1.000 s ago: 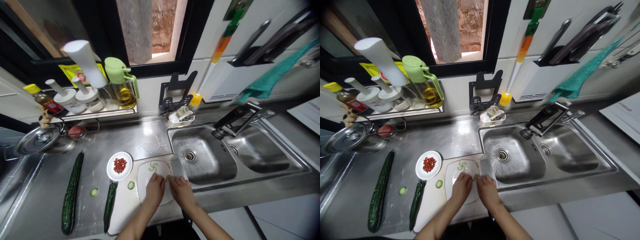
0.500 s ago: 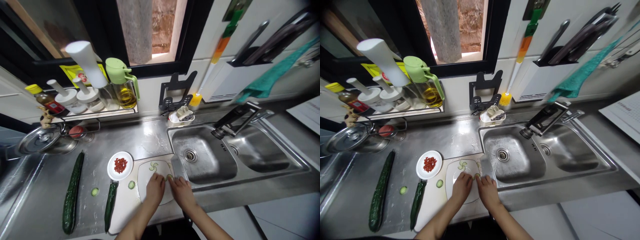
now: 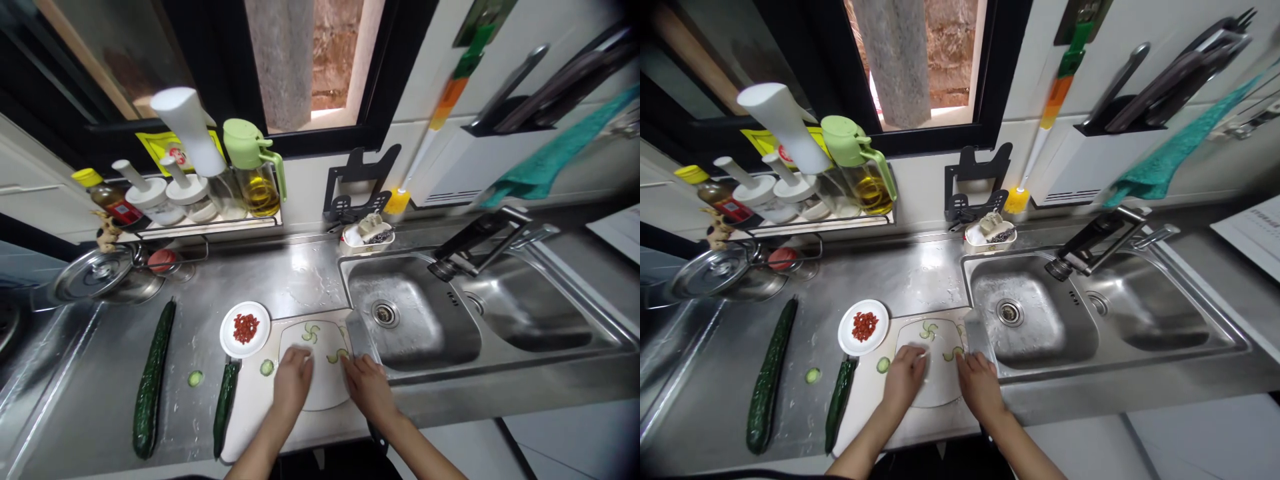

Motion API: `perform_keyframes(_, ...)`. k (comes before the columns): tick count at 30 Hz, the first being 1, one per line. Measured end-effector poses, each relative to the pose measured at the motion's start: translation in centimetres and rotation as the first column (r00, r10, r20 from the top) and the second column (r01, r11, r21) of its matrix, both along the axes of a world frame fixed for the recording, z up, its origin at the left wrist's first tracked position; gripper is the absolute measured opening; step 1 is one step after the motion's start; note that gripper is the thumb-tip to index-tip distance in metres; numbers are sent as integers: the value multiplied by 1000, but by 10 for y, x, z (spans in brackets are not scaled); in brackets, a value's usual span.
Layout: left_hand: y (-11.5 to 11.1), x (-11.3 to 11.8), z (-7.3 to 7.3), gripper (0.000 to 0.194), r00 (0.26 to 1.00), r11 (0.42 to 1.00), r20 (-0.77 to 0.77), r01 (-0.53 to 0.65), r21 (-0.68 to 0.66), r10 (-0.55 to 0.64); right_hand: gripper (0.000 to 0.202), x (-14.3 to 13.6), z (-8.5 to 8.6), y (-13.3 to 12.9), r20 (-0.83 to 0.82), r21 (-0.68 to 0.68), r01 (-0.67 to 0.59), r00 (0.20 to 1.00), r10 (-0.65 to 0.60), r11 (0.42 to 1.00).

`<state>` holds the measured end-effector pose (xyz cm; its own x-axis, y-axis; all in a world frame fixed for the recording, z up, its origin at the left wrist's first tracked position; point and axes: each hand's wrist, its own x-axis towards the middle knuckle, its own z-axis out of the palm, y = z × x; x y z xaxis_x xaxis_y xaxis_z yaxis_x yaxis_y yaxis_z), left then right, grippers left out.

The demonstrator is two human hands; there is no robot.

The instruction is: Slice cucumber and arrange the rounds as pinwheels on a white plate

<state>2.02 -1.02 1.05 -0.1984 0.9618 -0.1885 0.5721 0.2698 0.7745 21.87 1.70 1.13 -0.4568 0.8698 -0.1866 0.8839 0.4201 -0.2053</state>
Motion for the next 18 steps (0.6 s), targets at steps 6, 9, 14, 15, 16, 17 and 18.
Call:
perform_keyframes(6, -36, -63, -8, 26, 954, 962, -126, -270, 34, 272, 29, -6, -2, -7, -63, 3, -9, 998, 9, 1000)
perform_keyframes(9, -47, -75, -17, 28, 942, 967, -220, -254, 34, 255, 29, -10, -3, -10, -81, -4, -40, 996, 39, 999)
perform_keyframes(14, -51, -72, -24, 31, 924, 982, -331, -186, 43, 190, 28, -14, 0, -11, -95, -1, -64, 993, 64, 998)
perform_keyframes(15, -51, -71, -23, 31, 919, 982, -347, -184, 42, 188, 27, -14, 0, -12, -99, 2, -63, 993, 63, 998)
perform_keyframes(16, -51, -71, -23, 31, 915, 982, -358, -182, 41, 185, 27, -15, 1, -12, -102, 3, -60, 993, 60, 998)
perform_keyframes(17, -51, -71, -22, 31, 914, 983, -364, -179, 40, 181, 27, -15, 2, -13, -105, 1, -57, 993, 57, 998)
perform_keyframes(18, -50, -71, -21, 30, 914, 984, -366, -175, 39, 177, 26, -15, 2, -13, -107, -3, -52, 993, 51, 999)
